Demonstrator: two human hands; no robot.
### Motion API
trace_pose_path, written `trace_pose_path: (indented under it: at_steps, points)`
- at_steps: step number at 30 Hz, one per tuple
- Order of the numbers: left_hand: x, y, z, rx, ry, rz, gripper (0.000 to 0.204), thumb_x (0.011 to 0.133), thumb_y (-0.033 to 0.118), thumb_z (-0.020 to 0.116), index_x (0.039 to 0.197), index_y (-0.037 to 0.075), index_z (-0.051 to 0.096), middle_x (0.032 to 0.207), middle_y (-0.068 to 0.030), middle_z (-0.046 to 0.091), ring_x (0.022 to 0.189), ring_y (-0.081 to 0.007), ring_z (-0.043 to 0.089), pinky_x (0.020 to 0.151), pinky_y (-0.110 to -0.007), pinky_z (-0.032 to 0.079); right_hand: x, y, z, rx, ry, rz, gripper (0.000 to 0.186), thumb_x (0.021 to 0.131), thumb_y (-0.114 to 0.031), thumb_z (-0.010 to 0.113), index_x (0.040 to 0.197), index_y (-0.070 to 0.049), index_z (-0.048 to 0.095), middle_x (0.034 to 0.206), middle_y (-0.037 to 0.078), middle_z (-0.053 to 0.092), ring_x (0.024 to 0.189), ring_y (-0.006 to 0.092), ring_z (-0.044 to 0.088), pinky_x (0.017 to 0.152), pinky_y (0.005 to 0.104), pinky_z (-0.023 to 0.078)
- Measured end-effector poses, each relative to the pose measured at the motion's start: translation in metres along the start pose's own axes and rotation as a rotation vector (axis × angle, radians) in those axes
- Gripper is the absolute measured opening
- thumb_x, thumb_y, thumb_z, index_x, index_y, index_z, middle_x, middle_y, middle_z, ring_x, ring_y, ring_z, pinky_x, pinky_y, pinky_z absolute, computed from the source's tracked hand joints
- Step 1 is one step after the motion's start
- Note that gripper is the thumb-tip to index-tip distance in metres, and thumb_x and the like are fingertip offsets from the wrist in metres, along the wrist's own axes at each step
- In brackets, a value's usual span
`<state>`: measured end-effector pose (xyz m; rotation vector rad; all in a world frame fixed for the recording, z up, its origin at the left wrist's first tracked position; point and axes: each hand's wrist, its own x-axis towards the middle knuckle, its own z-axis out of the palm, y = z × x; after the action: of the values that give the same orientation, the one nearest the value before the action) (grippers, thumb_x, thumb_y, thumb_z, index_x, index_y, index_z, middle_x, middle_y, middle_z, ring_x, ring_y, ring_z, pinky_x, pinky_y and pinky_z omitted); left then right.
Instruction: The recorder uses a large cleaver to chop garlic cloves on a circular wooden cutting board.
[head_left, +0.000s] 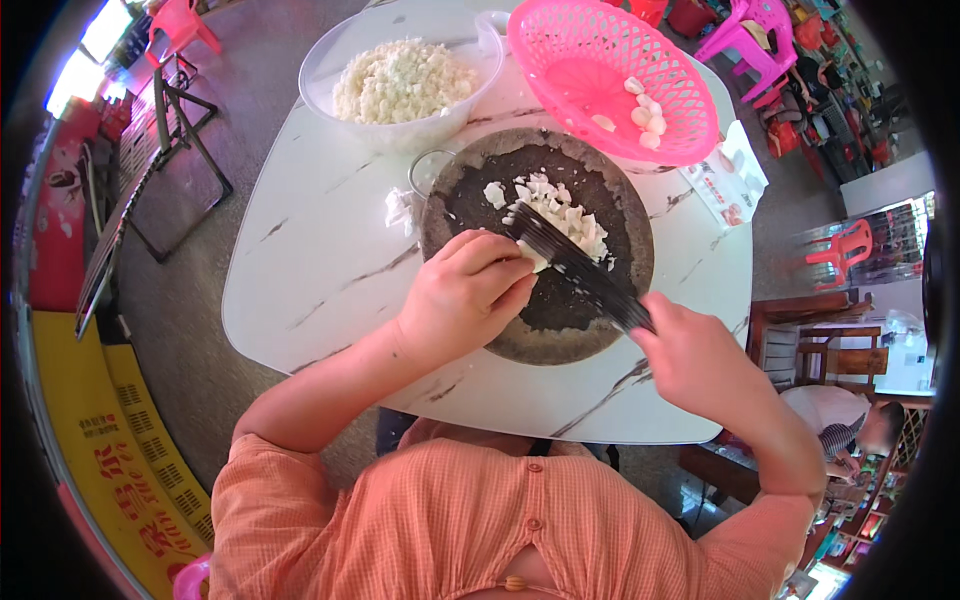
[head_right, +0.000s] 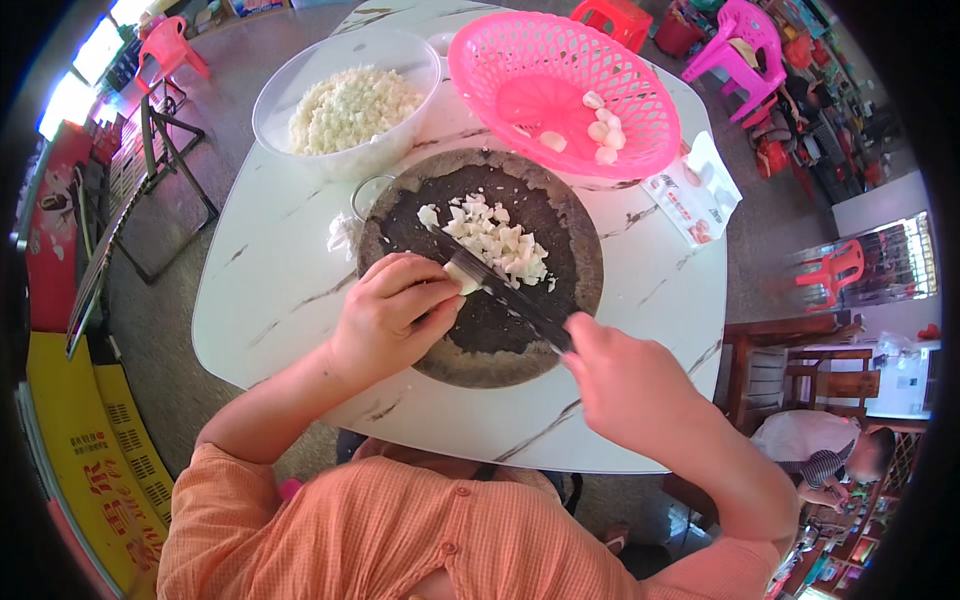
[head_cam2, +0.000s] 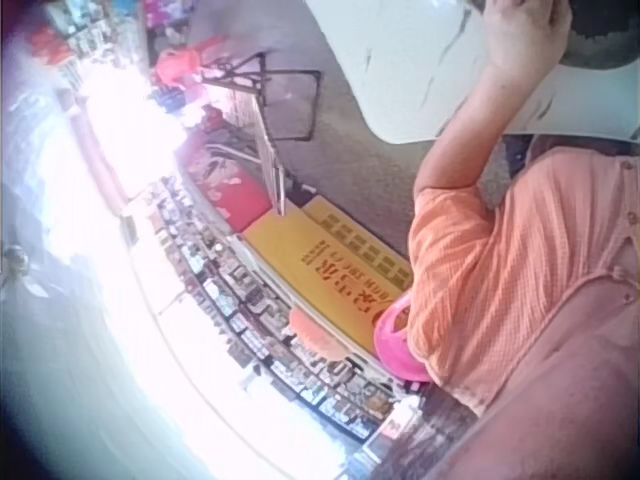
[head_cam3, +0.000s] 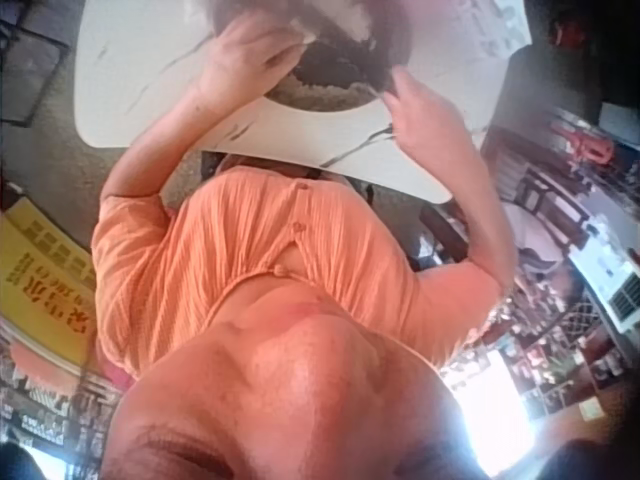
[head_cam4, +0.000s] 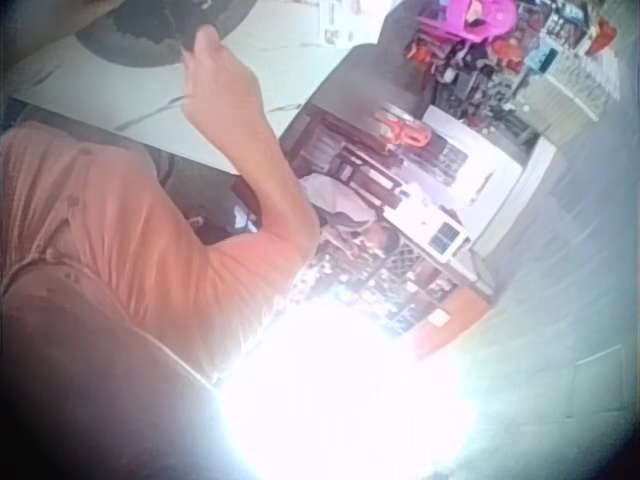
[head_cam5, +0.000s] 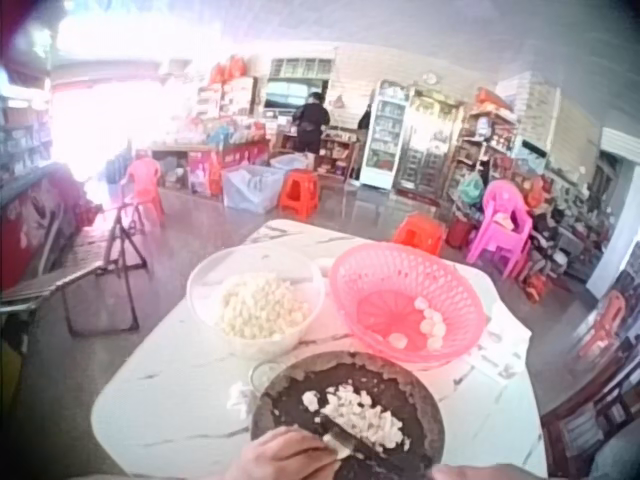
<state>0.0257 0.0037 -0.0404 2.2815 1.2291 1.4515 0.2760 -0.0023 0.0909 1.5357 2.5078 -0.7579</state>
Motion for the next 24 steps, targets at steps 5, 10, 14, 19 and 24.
trace_pose_path:
  at_steps: [5, 10, 14, 19, 24]
  points:
    - [0.001, -0.001, 0.002, -0.001, 0.000, 0.003, 0.018, 0.072, 0.002, 0.079, 0.088, 0.007, 0.071, 0.093, -0.0058, 0.066, 0.085, -0.0259, 0.065, 0.076, -0.036, 0.055, 0.019, 0.007, 0.005, -0.031, -0.011, -0.040, 0.025, 0.096, -0.015, 0.056, 0.112, 0.002, 0.047, 0.077, 0.024, 0.063, 0.074, 0.0463, 0.063, 0.063, 0.0536, 0.048]
    - [-0.001, -0.002, 0.001, 0.004, 0.050, 0.017, 0.020, 0.072, 0.000, 0.079, 0.088, 0.007, 0.071, 0.093, -0.0069, 0.066, 0.082, -0.0253, 0.065, 0.073, -0.035, 0.054, -0.003, -0.011, -0.015, 0.055, -0.021, 0.066, 0.026, 0.096, -0.015, 0.056, 0.112, 0.003, 0.047, 0.078, 0.024, 0.063, 0.073, 0.0472, 0.063, 0.063, 0.0536, 0.048]
    - [-0.002, -0.004, 0.001, -0.012, 0.066, 0.010, 0.020, 0.071, 0.000, 0.079, 0.089, 0.006, 0.071, 0.093, -0.0072, 0.066, 0.081, -0.0247, 0.065, 0.072, -0.035, 0.053, -0.011, -0.011, -0.011, 0.069, -0.053, 0.063, 0.024, 0.097, -0.016, 0.056, 0.111, 0.002, 0.049, 0.081, 0.025, 0.063, 0.073, 0.0463, 0.063, 0.063, 0.0526, 0.049]
    - [0.001, -0.002, 0.000, -0.017, 0.044, 0.006, 0.020, 0.072, 0.000, 0.078, 0.090, 0.006, 0.072, 0.092, -0.0068, 0.066, 0.083, -0.0253, 0.065, 0.073, -0.036, 0.054, -0.014, -0.011, -0.009, -0.001, -0.062, 0.037, 0.022, 0.097, -0.015, 0.055, 0.111, 0.001, 0.048, 0.083, 0.024, 0.064, 0.073, 0.0444, 0.064, 0.062, 0.0511, 0.050]
    - [0.001, -0.001, 0.001, 0.002, 0.038, 0.002, 0.020, 0.072, 0.000, 0.078, 0.090, 0.006, 0.072, 0.092, -0.0066, 0.066, 0.084, -0.0258, 0.065, 0.075, -0.037, 0.054, -0.010, -0.015, -0.002, -0.059, -0.051, 0.012, 0.020, 0.097, -0.015, 0.054, 0.109, -0.001, 0.046, 0.084, 0.023, 0.064, 0.071, 0.0439, 0.064, 0.062, 0.0506, 0.051]
